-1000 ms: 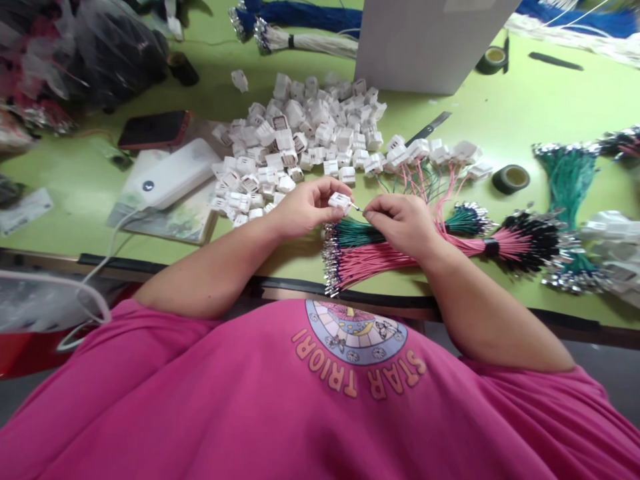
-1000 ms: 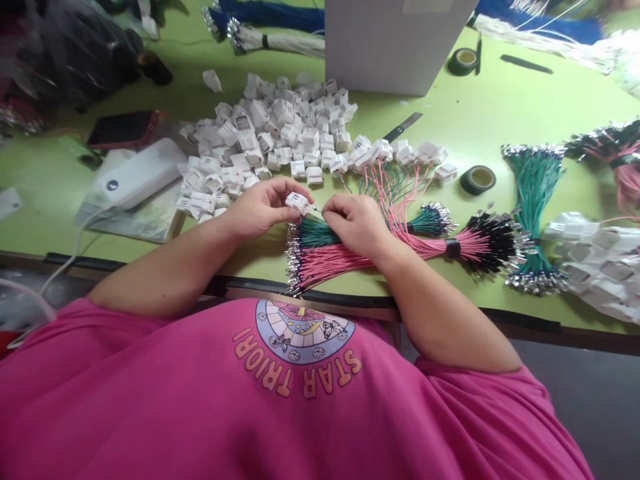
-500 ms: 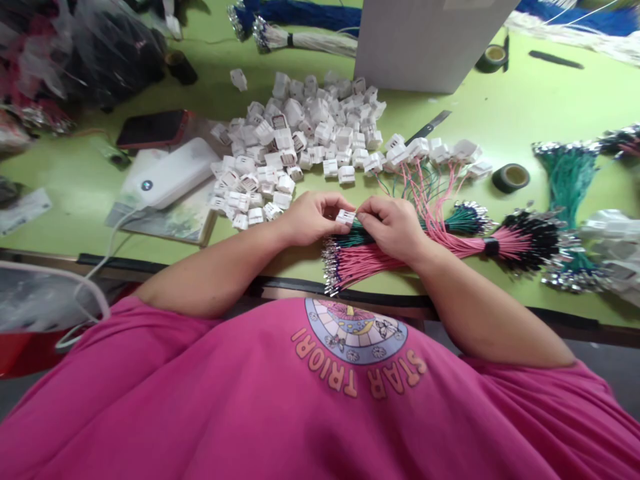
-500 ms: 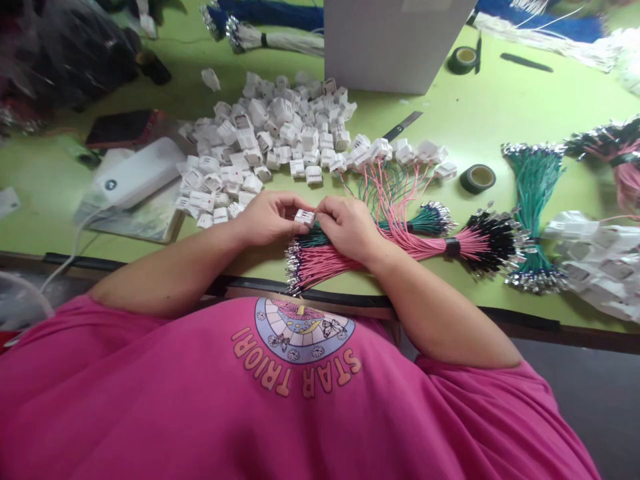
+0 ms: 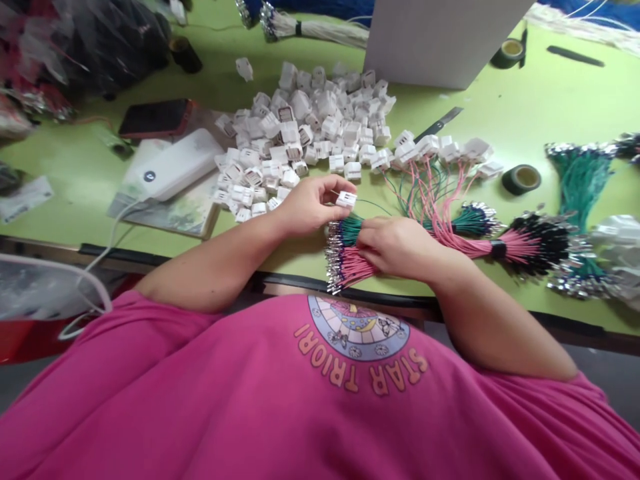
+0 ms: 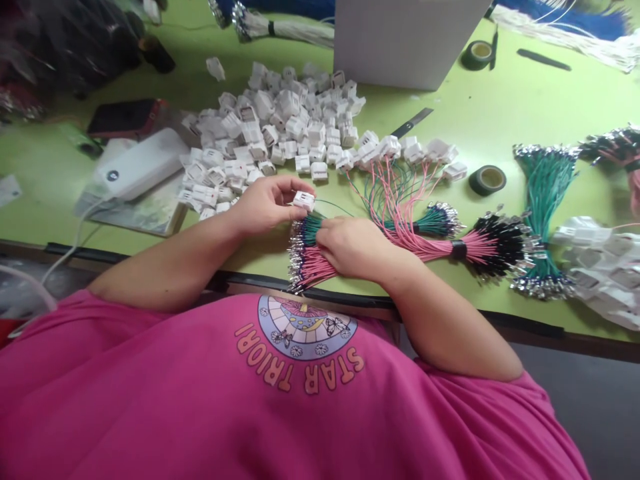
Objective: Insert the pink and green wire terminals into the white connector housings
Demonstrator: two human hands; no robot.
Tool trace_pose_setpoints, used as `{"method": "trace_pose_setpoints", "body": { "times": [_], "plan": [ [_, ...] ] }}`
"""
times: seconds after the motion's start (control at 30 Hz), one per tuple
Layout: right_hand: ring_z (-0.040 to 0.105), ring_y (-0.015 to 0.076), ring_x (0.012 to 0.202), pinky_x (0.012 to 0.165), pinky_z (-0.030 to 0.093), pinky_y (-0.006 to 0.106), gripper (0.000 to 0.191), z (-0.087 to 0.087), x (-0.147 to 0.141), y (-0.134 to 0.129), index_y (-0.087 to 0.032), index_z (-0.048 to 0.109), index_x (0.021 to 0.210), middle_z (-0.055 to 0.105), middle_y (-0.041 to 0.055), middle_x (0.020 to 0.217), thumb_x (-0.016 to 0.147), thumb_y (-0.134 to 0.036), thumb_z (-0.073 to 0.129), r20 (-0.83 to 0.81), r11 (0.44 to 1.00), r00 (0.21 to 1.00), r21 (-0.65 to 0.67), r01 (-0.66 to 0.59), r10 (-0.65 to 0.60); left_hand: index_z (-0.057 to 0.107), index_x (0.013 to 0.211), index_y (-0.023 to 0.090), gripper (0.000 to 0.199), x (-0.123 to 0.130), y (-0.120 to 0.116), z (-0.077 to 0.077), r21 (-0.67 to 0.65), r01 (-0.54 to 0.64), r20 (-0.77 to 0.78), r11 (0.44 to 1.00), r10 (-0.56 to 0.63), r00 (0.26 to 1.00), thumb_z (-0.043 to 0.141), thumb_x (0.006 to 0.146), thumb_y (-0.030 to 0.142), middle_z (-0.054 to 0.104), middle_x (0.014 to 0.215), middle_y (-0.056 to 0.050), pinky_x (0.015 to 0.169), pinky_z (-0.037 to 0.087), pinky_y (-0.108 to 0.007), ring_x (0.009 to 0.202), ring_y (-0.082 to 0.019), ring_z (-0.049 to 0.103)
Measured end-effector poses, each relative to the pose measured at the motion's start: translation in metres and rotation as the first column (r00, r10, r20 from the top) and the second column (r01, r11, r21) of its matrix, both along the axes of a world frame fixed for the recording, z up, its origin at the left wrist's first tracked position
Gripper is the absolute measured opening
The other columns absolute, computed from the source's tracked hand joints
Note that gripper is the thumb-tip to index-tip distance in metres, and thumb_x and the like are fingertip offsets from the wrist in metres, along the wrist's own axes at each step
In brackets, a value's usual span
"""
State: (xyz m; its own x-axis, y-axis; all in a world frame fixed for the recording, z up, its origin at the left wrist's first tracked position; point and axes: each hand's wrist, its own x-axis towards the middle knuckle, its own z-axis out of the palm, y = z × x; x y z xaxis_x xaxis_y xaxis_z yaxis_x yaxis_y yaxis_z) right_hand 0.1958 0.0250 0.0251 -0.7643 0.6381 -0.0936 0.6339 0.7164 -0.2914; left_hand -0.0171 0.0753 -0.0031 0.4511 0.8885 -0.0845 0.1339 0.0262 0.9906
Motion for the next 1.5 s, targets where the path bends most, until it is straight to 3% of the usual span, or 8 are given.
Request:
{"method": "trace_pose_setpoints", "body": {
  "times": [0.17, 0.4, 0.53, 0.77, 0.97, 1.13, 1.37, 1.5],
  "plan": [
    [0.055, 0.0123, 0.066, 0.065, 0.037, 0.027, 0.016, 0.004, 0.008, 0.006, -0.02, 0.068, 0.073, 0.067, 0.0003, 0.073, 0.082, -0.02, 0.055, -0.227, 0.98, 0.965, -0.18, 0.088, -0.128, 0.067, 0.099, 0.013, 0.036, -0.001, 0.0, 0.003, -0.069, 0.019, 0.041, 0.997, -0.016, 0.999, 0.081, 0.065, 0.015, 0.07, 0.093, -0.006, 0.081, 0.055, -0.032, 0.083, -0.015, 0.066],
    [0.048, 0.0098, 0.054, 0.06, 0.036, 0.026, 0.009, 0.005, 0.008, 0.009, -0.018, 0.066, 0.075, 0.059, -0.0032, 0.058, 0.076, -0.022, 0.058, -0.408, 0.892, 0.806, -0.333, 0.306, -0.429, 0.066, 0.102, 0.013, 0.048, -0.001, -0.002, 0.004, -0.159, 0.055, 0.127, 0.986, -0.035, 0.991, 0.089, 0.065, 0.03, 0.071, 0.092, -0.005, 0.081, 0.055, -0.028, 0.081, -0.012, 0.067],
    [0.051, 0.0118, 0.06, 0.062, 0.036, 0.027, 0.02, 0.002, 0.006, 0.01, -0.017, 0.07, 0.079, 0.062, -0.0001, 0.064, 0.085, -0.03, 0.056, -0.458, 0.862, 0.731, -0.295, 0.413, -0.506, 0.064, 0.104, 0.014, 0.049, 0.001, -0.003, 0.002, -0.184, 0.066, 0.165, 0.981, -0.036, 0.986, 0.09, 0.067, 0.034, 0.073, 0.095, -0.006, 0.084, 0.056, -0.03, 0.085, -0.014, 0.07],
    [0.052, 0.0141, 0.063, 0.064, 0.035, 0.029, 0.027, 0.004, 0.006, 0.013, -0.017, 0.07, 0.079, 0.062, 0.0026, 0.066, 0.091, -0.03, 0.05, -0.271, 0.884, 0.844, -0.205, 0.419, -0.463, 0.064, 0.104, 0.013, 0.049, 0.001, -0.002, -0.002, -0.174, 0.052, 0.173, 0.983, -0.022, 0.985, 0.09, 0.067, 0.032, 0.072, 0.098, -0.007, 0.086, 0.056, -0.031, 0.086, -0.014, 0.069],
    [0.053, 0.0163, 0.065, 0.065, 0.033, 0.03, 0.029, 0.001, 0.002, 0.014, -0.017, 0.069, 0.082, 0.061, 0.0039, 0.067, 0.092, -0.03, 0.046, -0.143, 0.874, 0.868, -0.183, 0.449, -0.476, 0.066, 0.097, 0.013, 0.047, 0.001, -0.002, -0.006, -0.16, 0.037, 0.172, 0.986, -0.009, 0.985, 0.092, 0.061, 0.028, 0.072, 0.093, -0.005, 0.082, 0.055, -0.03, 0.081, -0.013, 0.068],
    [0.053, 0.0178, 0.069, 0.068, 0.032, 0.031, 0.029, -0.003, -0.002, 0.013, -0.016, 0.07, 0.09, 0.065, 0.0063, 0.074, 0.095, -0.029, 0.044, -0.113, 0.888, 0.882, -0.108, 0.446, -0.457, 0.067, 0.095, 0.012, 0.044, 0.001, -0.005, -0.005, -0.146, 0.009, 0.114, 0.989, 0.008, 0.993, 0.092, 0.059, 0.023, 0.073, 0.09, -0.005, 0.081, 0.056, -0.032, 0.081, -0.014, 0.069],
    [0.055, 0.0184, 0.072, 0.069, 0.033, 0.03, 0.028, -0.01, -0.01, 0.008, -0.015, 0.067, 0.093, 0.07, 0.01, 0.085, 0.097, -0.025, 0.041, -0.104, 0.913, 0.908, -0.07, 0.401, -0.406, 0.067, 0.097, 0.012, 0.045, 0.006, -0.01, -0.003, -0.135, 0.035, -0.009, 0.99, -0.036, 0.999, 0.09, 0.061, 0.028, 0.071, 0.079, -0.004, 0.072, 0.054, -0.031, 0.071, -0.014, 0.066],
    [0.054, 0.0172, 0.069, 0.068, 0.035, 0.03, 0.025, -0.011, -0.005, 0.013, -0.018, 0.066, 0.088, 0.067, 0.0059, 0.079, 0.096, -0.028, 0.044, -0.213, 0.897, 0.872, -0.093, 0.432, -0.441, 0.064, 0.101, 0.014, 0.042, 0.005, -0.011, -0.001, 0.034, -0.018, -0.093, 0.999, 0.021, 0.995, 0.085, 0.067, 0.029, 0.071, 0.094, -0.006, 0.075, 0.054, -0.031, 0.077, -0.014, 0.066]
  ]
}}
